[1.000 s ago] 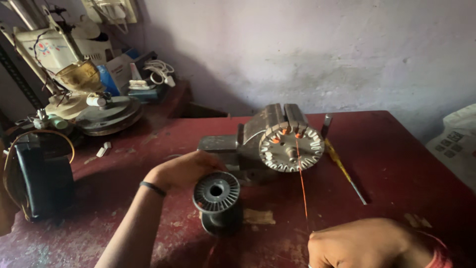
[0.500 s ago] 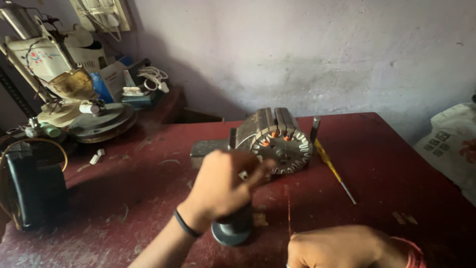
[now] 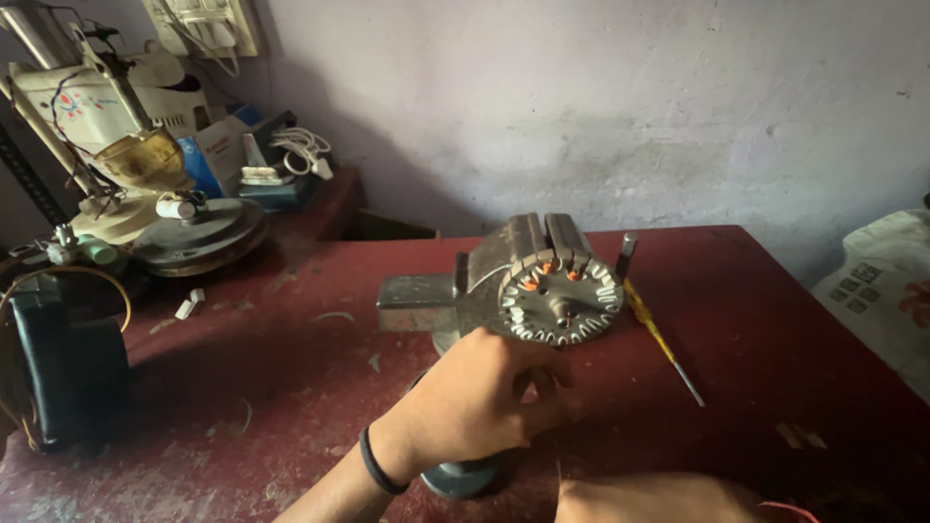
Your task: The person winds copper wire around the slots of a motor armature held in a bench vise. They use a yellow-handled screwdriver to guide and pack the wire into the slots while pulling wire from a spool.
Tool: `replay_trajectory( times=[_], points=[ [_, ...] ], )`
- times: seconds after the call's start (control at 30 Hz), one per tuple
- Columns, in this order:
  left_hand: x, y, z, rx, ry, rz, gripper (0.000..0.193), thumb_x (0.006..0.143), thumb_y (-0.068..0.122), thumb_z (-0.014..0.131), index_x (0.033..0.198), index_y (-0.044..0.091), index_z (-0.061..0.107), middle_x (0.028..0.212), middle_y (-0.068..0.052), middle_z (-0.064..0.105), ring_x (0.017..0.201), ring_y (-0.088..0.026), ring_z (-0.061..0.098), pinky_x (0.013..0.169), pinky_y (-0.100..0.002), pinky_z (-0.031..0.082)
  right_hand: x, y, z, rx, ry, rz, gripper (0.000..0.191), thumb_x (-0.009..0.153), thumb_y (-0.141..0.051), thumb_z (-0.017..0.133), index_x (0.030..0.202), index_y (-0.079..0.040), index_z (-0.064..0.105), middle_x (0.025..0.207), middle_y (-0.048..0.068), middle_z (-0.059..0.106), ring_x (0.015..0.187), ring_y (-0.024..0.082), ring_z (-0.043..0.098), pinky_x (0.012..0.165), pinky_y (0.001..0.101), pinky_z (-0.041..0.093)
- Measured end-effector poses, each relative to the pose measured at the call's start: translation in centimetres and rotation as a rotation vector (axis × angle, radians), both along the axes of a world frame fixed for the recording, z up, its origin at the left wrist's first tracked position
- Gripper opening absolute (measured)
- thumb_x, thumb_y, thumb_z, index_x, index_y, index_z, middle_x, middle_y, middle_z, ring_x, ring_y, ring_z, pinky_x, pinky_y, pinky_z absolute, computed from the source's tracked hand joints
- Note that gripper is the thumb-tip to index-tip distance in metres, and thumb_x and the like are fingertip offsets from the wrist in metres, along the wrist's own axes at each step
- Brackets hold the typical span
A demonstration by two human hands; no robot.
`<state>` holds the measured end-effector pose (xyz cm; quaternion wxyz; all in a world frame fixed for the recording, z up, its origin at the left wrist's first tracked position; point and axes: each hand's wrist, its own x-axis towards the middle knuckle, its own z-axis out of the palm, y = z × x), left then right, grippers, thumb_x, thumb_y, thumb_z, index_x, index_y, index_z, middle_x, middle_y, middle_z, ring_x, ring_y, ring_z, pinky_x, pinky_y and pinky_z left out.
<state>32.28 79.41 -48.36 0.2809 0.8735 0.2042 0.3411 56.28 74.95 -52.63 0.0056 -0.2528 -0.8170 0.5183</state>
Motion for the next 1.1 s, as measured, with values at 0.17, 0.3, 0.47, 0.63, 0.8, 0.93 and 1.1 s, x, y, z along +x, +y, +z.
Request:
replay_trajectory(
  times=[0.17,0.3,0.47,0.63,0.8,0.93,1.1],
  points=[
    [-0.6,0.5,-0.1,0.033,-0.071,-0.095,0.016,0.085,0.013,0.070,0.098,0.008,0.077,0.079,-0.011,0.074,0.070,-0.022,0.072,0.066,-0.035,0.057,1.5,-0.4,1.1,0.001,0.112,-0.172,0.014,0.090,-0.017,0.075,0.087,-0.003,0.075,0.077,0.009,0.069,0.062,0.020,0.063,0.055,0.0341,0.053],
    [-0.9,0.3,0.0,-0.150,-0.099,-0.118,0.020,0.087,0.009,0.065,0.103,0.003,0.076,0.077,-0.012,0.074,0.063,-0.019,0.072,0.061,-0.034,0.057,2.6,0.1,4.8,0.157,0.463,-0.714,0.014,0.091,-0.017,0.077,0.090,-0.003,0.079,0.080,0.009,0.073,0.063,0.021,0.067,0.056,0.0337,0.056],
    [-0.8,0.6,0.1,-0.384,-0.129,-0.091,0.021,0.088,0.006,0.058,0.101,-0.002,0.072,0.078,-0.006,0.074,0.059,-0.013,0.071,0.056,-0.031,0.059,1.0,2.6,10.4,1.349,0.150,-0.543,0.021,0.081,-0.018,0.079,0.099,-0.008,0.076,0.107,0.007,0.072,0.093,0.019,0.067,0.078,0.0304,0.055],
    [-0.8,1.2,-0.5,-0.224,-0.296,-0.142,0.020,0.093,0.005,0.058,0.101,-0.004,0.074,0.080,-0.006,0.073,0.071,-0.008,0.065,0.065,-0.026,0.055,-2.1,2.6,15.0,1.145,-0.108,-0.465,0.030,0.068,-0.014,0.085,0.098,-0.012,0.081,0.106,0.002,0.073,0.084,0.018,0.067,0.073,0.0324,0.055],
    [-0.6,1.3,0.8,-0.187,-0.379,-0.129,0.016,0.096,0.007,0.062,0.095,-0.003,0.074,0.081,-0.006,0.072,0.073,-0.009,0.062,0.065,-0.025,0.052,-3.4,2.7,16.3,1.018,-0.259,-0.554,0.031,0.070,-0.014,0.087,0.100,-0.015,0.082,0.094,0.000,0.071,0.073,0.017,0.066,0.068,0.0329,0.054],
    [-0.2,1.5,4.1,-0.010,-0.351,-0.176,0.014,0.095,0.006,0.064,0.093,-0.003,0.075,0.083,-0.007,0.075,0.077,-0.010,0.068,0.070,-0.025,0.055,-3.0,3.1,15.9,1.054,-0.189,-0.506,0.029,0.068,-0.010,0.083,0.097,-0.014,0.083,0.093,0.001,0.070,0.070,0.015,0.067,0.065,0.0313,0.054],
    [0.2,2.0,8.6,-0.093,-0.296,-0.411,0.014,0.096,0.003,0.062,0.098,-0.003,0.074,0.093,-0.009,0.077,0.082,-0.013,0.073,0.077,-0.028,0.061,-2.4,3.7,15.8,0.970,-0.180,-0.575,0.039,0.073,-0.023,0.085,0.103,-0.006,0.067,0.069,0.004,0.069,0.063,0.014,0.065,0.060,0.0305,0.054]
  ],
)
